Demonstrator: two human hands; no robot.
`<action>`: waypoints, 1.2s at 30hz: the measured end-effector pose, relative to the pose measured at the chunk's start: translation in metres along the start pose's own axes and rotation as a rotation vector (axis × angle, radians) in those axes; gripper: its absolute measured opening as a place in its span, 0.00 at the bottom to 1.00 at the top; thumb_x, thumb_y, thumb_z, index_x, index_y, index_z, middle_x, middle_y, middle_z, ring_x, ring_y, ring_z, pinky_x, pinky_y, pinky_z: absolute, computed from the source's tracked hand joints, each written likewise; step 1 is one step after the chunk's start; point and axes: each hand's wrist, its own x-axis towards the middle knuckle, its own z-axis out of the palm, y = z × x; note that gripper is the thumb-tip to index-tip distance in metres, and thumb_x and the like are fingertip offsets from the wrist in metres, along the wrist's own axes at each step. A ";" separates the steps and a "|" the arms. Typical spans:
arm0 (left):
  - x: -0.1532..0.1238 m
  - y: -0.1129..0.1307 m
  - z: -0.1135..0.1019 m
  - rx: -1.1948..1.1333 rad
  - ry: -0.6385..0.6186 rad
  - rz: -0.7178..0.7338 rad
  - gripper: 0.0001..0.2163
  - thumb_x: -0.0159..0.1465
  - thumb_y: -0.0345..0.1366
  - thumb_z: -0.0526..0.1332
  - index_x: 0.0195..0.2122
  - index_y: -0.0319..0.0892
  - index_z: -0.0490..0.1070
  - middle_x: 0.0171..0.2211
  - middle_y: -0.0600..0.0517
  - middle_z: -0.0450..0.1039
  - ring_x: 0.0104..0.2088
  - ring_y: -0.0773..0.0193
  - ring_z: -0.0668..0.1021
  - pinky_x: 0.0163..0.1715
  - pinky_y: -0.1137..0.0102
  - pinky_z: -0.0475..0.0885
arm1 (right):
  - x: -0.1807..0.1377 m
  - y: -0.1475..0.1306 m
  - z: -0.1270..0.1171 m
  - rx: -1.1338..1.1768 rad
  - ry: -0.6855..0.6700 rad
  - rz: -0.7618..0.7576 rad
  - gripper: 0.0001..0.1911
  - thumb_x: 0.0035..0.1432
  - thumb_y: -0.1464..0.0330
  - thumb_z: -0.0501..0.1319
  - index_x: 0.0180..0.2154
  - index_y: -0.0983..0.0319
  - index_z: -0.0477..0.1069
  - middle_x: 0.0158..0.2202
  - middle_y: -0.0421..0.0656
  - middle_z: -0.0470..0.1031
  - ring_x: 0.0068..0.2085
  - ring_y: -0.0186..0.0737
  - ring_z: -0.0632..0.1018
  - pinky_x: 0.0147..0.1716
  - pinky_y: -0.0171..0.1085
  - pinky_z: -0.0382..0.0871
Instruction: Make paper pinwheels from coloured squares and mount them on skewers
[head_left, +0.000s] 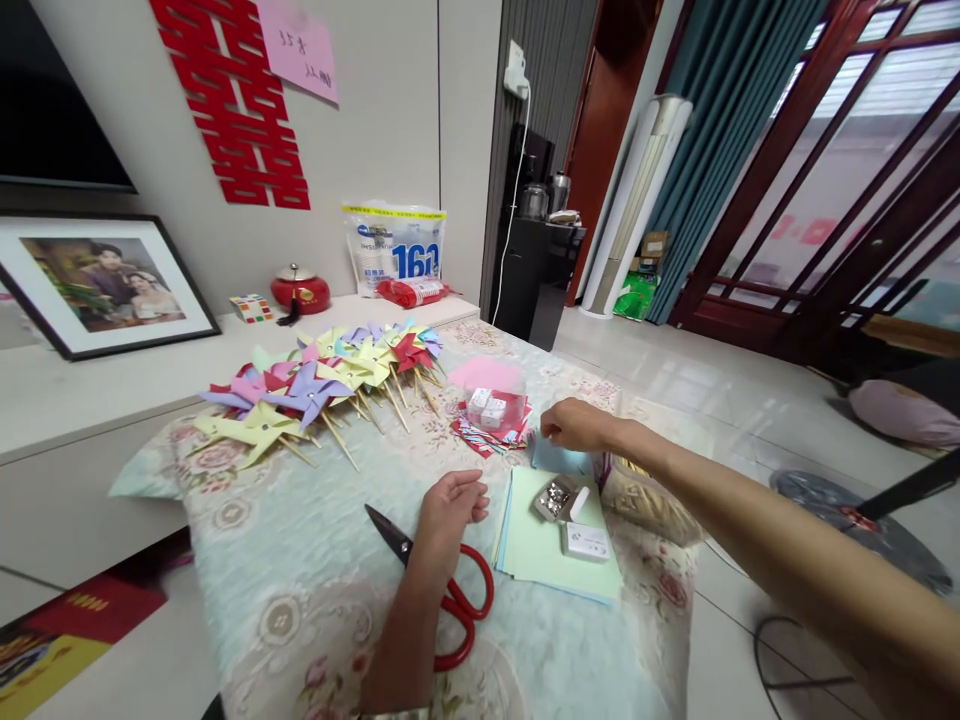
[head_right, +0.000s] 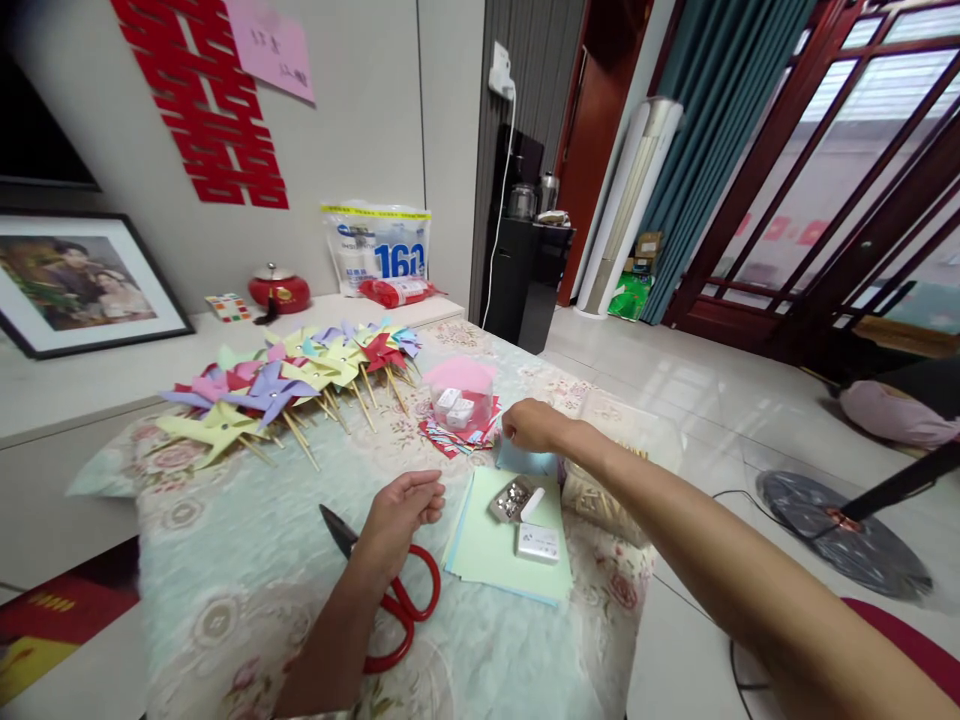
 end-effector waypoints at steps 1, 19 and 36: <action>0.000 0.000 0.000 -0.002 -0.001 0.000 0.15 0.47 0.31 0.68 0.36 0.33 0.74 0.27 0.48 0.77 0.23 0.67 0.76 0.25 0.71 0.71 | 0.005 0.000 0.004 -0.004 -0.030 -0.031 0.19 0.53 0.77 0.59 0.44 0.60 0.81 0.44 0.45 0.83 0.43 0.43 0.80 0.39 0.33 0.66; 0.002 -0.002 0.000 -0.010 -0.002 0.002 0.12 0.48 0.31 0.70 0.34 0.35 0.75 0.27 0.48 0.77 0.24 0.66 0.77 0.25 0.71 0.71 | 0.023 -0.001 0.022 -0.071 -0.198 -0.159 0.30 0.52 0.81 0.56 0.52 0.53 0.78 0.49 0.42 0.82 0.44 0.42 0.81 0.41 0.32 0.67; 0.000 -0.001 0.000 -0.017 -0.003 0.000 0.12 0.49 0.31 0.70 0.35 0.35 0.75 0.27 0.48 0.77 0.24 0.66 0.77 0.25 0.71 0.71 | 0.027 -0.004 0.025 -0.103 -0.174 -0.133 0.23 0.53 0.79 0.59 0.48 0.57 0.80 0.47 0.45 0.83 0.44 0.44 0.81 0.39 0.33 0.67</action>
